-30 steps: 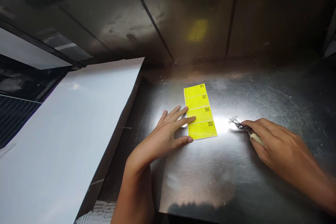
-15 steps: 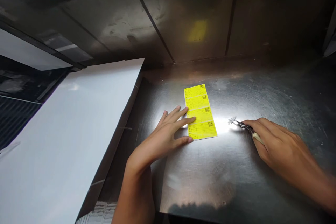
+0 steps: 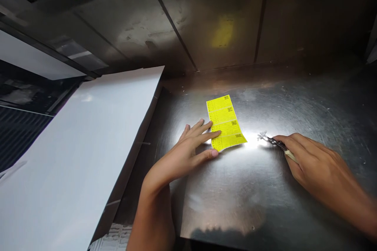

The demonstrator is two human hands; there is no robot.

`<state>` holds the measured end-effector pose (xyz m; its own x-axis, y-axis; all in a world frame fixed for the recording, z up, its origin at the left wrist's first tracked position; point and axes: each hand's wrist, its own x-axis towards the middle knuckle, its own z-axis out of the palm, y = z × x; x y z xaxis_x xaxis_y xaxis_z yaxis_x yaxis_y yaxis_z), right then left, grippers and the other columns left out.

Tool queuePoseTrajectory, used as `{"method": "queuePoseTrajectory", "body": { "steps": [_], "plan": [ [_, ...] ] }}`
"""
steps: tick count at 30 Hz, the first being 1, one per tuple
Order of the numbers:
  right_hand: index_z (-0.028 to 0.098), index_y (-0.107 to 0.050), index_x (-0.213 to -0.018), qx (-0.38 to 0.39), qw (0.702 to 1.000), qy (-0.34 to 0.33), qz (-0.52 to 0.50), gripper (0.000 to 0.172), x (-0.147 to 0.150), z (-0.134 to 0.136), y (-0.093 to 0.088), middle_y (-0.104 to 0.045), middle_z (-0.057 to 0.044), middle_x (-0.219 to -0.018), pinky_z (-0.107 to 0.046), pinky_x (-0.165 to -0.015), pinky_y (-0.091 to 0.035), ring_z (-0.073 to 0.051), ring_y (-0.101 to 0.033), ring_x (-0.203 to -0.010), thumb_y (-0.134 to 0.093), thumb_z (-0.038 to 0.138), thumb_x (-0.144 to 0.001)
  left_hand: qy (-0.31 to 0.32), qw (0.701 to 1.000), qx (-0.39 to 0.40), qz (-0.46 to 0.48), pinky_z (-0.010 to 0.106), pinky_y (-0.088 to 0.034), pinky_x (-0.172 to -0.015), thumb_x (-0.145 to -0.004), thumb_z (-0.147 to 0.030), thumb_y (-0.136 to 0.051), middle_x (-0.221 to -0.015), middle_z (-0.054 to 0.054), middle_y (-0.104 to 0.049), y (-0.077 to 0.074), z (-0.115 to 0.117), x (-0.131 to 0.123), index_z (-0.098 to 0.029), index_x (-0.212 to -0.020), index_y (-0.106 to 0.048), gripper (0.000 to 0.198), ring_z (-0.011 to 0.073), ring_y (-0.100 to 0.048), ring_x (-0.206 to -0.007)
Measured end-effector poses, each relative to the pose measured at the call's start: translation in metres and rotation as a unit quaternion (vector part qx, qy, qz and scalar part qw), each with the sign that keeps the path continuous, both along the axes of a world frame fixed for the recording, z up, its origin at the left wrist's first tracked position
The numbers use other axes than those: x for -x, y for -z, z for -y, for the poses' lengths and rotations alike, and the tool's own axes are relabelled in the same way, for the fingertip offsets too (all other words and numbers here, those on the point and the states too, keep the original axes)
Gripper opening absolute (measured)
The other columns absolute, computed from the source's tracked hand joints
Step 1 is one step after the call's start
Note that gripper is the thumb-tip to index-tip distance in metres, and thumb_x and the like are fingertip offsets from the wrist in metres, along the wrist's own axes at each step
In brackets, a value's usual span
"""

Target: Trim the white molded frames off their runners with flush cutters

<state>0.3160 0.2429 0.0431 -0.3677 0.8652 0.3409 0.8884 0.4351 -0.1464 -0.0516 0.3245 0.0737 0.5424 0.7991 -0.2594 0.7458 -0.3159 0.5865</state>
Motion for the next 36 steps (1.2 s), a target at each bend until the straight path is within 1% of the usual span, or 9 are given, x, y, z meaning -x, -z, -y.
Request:
{"method": "queuePoseTrajectory", "body": {
  "steps": [5, 10, 13, 16, 18, 23, 27, 31, 36],
  "plan": [
    [0.017, -0.064, -0.135, 0.005, 1.000, -0.011, -0.001, 0.034, 0.000, -0.001, -0.002, -0.071, -0.005, -0.104, -0.041, -0.069, -0.060, -0.025, -0.073, -0.083, -0.048, 0.012, -0.105, -0.028, 0.999, 0.010, 0.036, 0.069, -0.003, -0.141, -0.117, -0.061, -0.050, -0.178, 0.005, -0.042, -0.001, 0.000, -0.002, -0.033, -0.155, -0.070, 0.052, 0.0316, -0.021, -0.174],
    [0.019, -0.063, -0.134, -0.002, 1.000, -0.010, -0.003, 0.034, 0.000, 0.000, -0.001, -0.071, -0.005, -0.104, -0.040, -0.066, -0.059, -0.025, -0.073, -0.081, -0.048, 0.011, -0.104, -0.081, 0.993, -0.008, 0.080, 0.066, -0.009, -0.143, -0.118, -0.063, -0.041, -0.170, 0.008, -0.054, 0.003, -0.001, -0.006, -0.026, -0.153, -0.071, 0.059, 0.0310, -0.038, -0.167],
    [0.019, -0.064, -0.134, -0.003, 1.000, -0.010, -0.004, 0.035, 0.001, 0.000, -0.001, -0.071, -0.005, -0.103, -0.040, -0.067, -0.058, -0.025, -0.073, -0.082, -0.048, 0.011, -0.104, -0.107, 0.989, -0.035, 0.098, 0.065, -0.023, -0.140, -0.118, -0.062, -0.039, -0.162, 0.010, -0.062, 0.006, -0.002, -0.010, -0.024, -0.144, -0.075, 0.058, 0.0332, -0.048, -0.161],
    [0.019, -0.064, -0.132, -0.004, 1.000, -0.008, -0.003, 0.034, 0.001, 0.000, -0.001, -0.072, -0.005, -0.102, -0.040, -0.067, -0.058, -0.025, -0.072, -0.081, -0.048, 0.012, -0.104, -0.132, 0.981, -0.078, 0.121, 0.055, -0.042, -0.130, -0.119, -0.057, -0.042, -0.150, 0.012, -0.071, 0.009, -0.004, -0.017, -0.021, -0.132, -0.079, 0.053, 0.0328, -0.061, -0.147],
    [0.019, -0.064, -0.132, -0.006, 1.000, -0.011, -0.001, 0.033, 0.002, -0.001, -0.002, -0.072, -0.005, -0.102, -0.040, -0.067, -0.058, -0.025, -0.073, -0.081, -0.048, 0.011, -0.104, -0.156, 0.973, -0.103, 0.138, 0.048, -0.047, -0.124, -0.118, -0.054, -0.045, -0.144, 0.012, -0.073, 0.010, -0.005, -0.021, -0.019, -0.129, -0.078, 0.049, 0.0311, -0.065, -0.139],
    [0.018, -0.064, -0.132, -0.018, 1.000, -0.024, -0.003, 0.035, 0.001, -0.002, -0.003, -0.073, -0.006, -0.102, -0.040, -0.067, -0.058, -0.026, -0.073, -0.081, -0.046, 0.010, -0.103, -0.213, 0.952, -0.154, 0.160, 0.037, -0.053, -0.105, -0.115, -0.051, -0.047, -0.123, 0.011, -0.072, 0.012, -0.008, -0.027, -0.021, -0.101, -0.076, 0.044, 0.0271, -0.067, -0.119],
    [0.018, -0.063, -0.133, -0.023, 0.999, -0.032, -0.003, 0.034, 0.000, -0.001, -0.001, -0.073, -0.006, -0.103, -0.041, -0.067, -0.060, -0.025, -0.074, -0.081, -0.046, 0.010, -0.104, -0.267, 0.946, -0.144, 0.116, 0.034, -0.050, -0.089, -0.109, -0.056, -0.053, -0.106, 0.009, -0.065, 0.011, -0.010, -0.023, -0.021, -0.086, -0.068, 0.044, 0.0253, -0.064, -0.102],
    [0.019, -0.063, -0.133, -0.021, 0.999, -0.025, 0.003, 0.033, 0.000, 0.001, 0.003, -0.073, -0.006, -0.105, -0.045, -0.069, -0.063, -0.027, -0.075, -0.083, -0.046, 0.012, -0.106, -0.308, 0.939, -0.128, 0.082, 0.034, -0.046, -0.078, -0.103, -0.059, -0.062, -0.098, 0.008, -0.066, 0.014, -0.011, -0.013, -0.020, -0.086, -0.068, 0.042, 0.0242, -0.063, -0.086],
    [0.019, -0.063, -0.134, -0.023, 0.999, -0.023, -0.002, 0.032, -0.001, 0.003, 0.006, -0.074, -0.006, -0.106, -0.045, -0.068, -0.064, -0.027, -0.075, -0.083, -0.045, 0.015, -0.108, -0.348, 0.932, -0.062, 0.083, 0.029, -0.044, -0.061, -0.097, -0.059, -0.071, -0.081, 0.003, -0.067, 0.017, -0.010, -0.007, -0.021, -0.098, -0.065, 0.038, 0.0212, -0.063, -0.064]
  ]
}}
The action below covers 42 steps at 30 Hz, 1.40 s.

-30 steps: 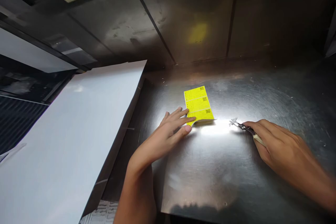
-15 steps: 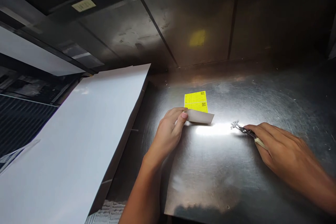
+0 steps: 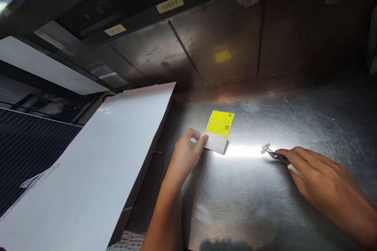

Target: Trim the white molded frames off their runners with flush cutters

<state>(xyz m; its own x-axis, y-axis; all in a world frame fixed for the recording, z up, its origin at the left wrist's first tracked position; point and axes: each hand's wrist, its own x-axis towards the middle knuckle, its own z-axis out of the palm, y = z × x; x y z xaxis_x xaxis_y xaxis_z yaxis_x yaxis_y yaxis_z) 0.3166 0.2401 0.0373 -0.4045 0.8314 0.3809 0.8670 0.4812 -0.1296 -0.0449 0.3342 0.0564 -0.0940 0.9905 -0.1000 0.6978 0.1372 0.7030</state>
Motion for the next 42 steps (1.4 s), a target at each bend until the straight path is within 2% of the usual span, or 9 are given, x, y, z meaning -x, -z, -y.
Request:
{"method": "queuePoseTrajectory", "body": {
  "steps": [6, 12, 19, 22, 25, 27, 32, 36, 42],
  "plan": [
    [0.018, -0.064, -0.133, -0.018, 1.000, -0.004, 0.008, 0.032, 0.000, -0.002, 0.001, -0.074, -0.007, -0.107, -0.045, -0.069, -0.064, -0.026, -0.076, -0.083, -0.044, 0.016, -0.108, -0.017, 0.998, -0.010, 0.061, 0.028, -0.052, -0.062, -0.086, -0.051, -0.082, -0.120, 0.008, -0.070, 0.001, -0.001, 0.000, -0.020, -0.121, -0.061, 0.051, 0.0155, -0.065, -0.070],
    [0.018, -0.063, -0.135, -0.012, 1.000, -0.015, 0.006, 0.033, 0.001, -0.003, -0.002, -0.074, -0.007, -0.106, -0.043, -0.067, -0.063, -0.026, -0.075, -0.082, -0.045, 0.015, -0.107, -0.024, 0.991, -0.031, 0.132, 0.030, -0.056, -0.081, -0.085, -0.053, -0.085, -0.119, 0.011, -0.072, 0.001, -0.004, 0.001, -0.017, -0.139, -0.056, 0.070, 0.0177, -0.066, -0.089],
    [0.018, -0.064, -0.131, -0.025, 0.999, 0.015, 0.014, 0.032, -0.003, -0.009, -0.004, -0.072, -0.005, -0.103, -0.043, -0.065, -0.060, -0.027, -0.075, -0.082, -0.047, 0.014, -0.104, 0.011, 0.970, 0.004, 0.242, 0.029, -0.061, -0.074, -0.092, -0.061, -0.084, -0.119, 0.013, -0.073, -0.004, 0.000, -0.009, -0.014, -0.143, -0.059, 0.073, 0.0233, -0.073, -0.100],
    [0.019, -0.064, -0.130, -0.020, 1.000, 0.017, 0.010, 0.033, -0.002, -0.009, -0.003, -0.072, -0.004, -0.102, -0.042, -0.066, -0.058, -0.025, -0.075, -0.082, -0.047, 0.011, -0.102, 0.003, 0.956, -0.002, 0.292, 0.027, -0.064, -0.073, -0.091, -0.059, -0.089, -0.120, 0.012, -0.071, -0.006, 0.000, -0.012, -0.014, -0.135, -0.064, 0.068, 0.0199, -0.073, -0.095],
    [0.020, -0.063, -0.130, 0.000, 1.000, 0.012, 0.008, 0.035, -0.001, -0.008, -0.002, -0.071, -0.003, -0.101, -0.041, -0.069, -0.058, -0.025, -0.075, -0.083, -0.047, 0.008, -0.102, -0.020, 0.943, -0.023, 0.330, 0.032, -0.069, -0.082, -0.089, -0.057, -0.093, -0.127, 0.011, -0.069, -0.005, 0.000, -0.015, -0.016, -0.134, -0.063, 0.068, 0.0171, -0.075, -0.089],
    [0.021, -0.063, -0.130, 0.011, 1.000, 0.018, 0.003, 0.035, 0.000, -0.007, -0.002, -0.071, -0.003, -0.102, -0.041, -0.069, -0.057, -0.025, -0.075, -0.084, -0.047, 0.009, -0.102, -0.032, 0.936, -0.039, 0.348, 0.040, -0.070, -0.091, -0.087, -0.056, -0.095, -0.130, 0.011, -0.068, -0.003, 0.000, -0.017, -0.018, -0.133, -0.062, 0.068, 0.0217, -0.080, -0.096],
    [0.021, -0.064, -0.130, 0.020, 0.999, 0.027, 0.000, 0.034, 0.002, -0.005, 0.000, -0.070, -0.004, -0.103, -0.041, -0.069, -0.054, -0.026, -0.075, -0.086, -0.048, 0.009, -0.103, 0.092, 0.974, -0.067, 0.197, 0.049, -0.066, -0.102, -0.106, -0.047, -0.071, -0.122, 0.012, -0.078, 0.007, 0.002, -0.022, -0.020, -0.124, -0.072, 0.033, 0.0291, -0.079, -0.111],
    [0.020, -0.066, -0.127, 0.021, 0.999, 0.030, -0.005, 0.037, 0.002, -0.005, 0.001, -0.070, -0.004, -0.101, -0.040, -0.068, -0.051, -0.026, -0.073, -0.085, -0.049, 0.004, -0.097, 0.159, 0.978, -0.096, 0.100, 0.053, -0.053, -0.115, -0.103, -0.033, -0.067, -0.124, 0.008, -0.079, 0.016, 0.004, -0.030, -0.026, -0.112, -0.084, 0.021, 0.0310, -0.070, -0.123],
    [0.020, -0.067, -0.126, 0.017, 0.999, 0.030, -0.004, 0.037, 0.005, -0.005, -0.001, -0.070, -0.005, -0.100, -0.041, -0.066, -0.053, -0.026, -0.073, -0.083, -0.049, 0.005, -0.098, 0.138, 0.983, -0.120, 0.018, 0.055, -0.045, -0.117, -0.100, -0.033, -0.067, -0.138, 0.011, -0.069, 0.029, -0.001, -0.027, -0.026, -0.125, -0.079, 0.029, 0.0359, -0.056, -0.135]
  ]
}}
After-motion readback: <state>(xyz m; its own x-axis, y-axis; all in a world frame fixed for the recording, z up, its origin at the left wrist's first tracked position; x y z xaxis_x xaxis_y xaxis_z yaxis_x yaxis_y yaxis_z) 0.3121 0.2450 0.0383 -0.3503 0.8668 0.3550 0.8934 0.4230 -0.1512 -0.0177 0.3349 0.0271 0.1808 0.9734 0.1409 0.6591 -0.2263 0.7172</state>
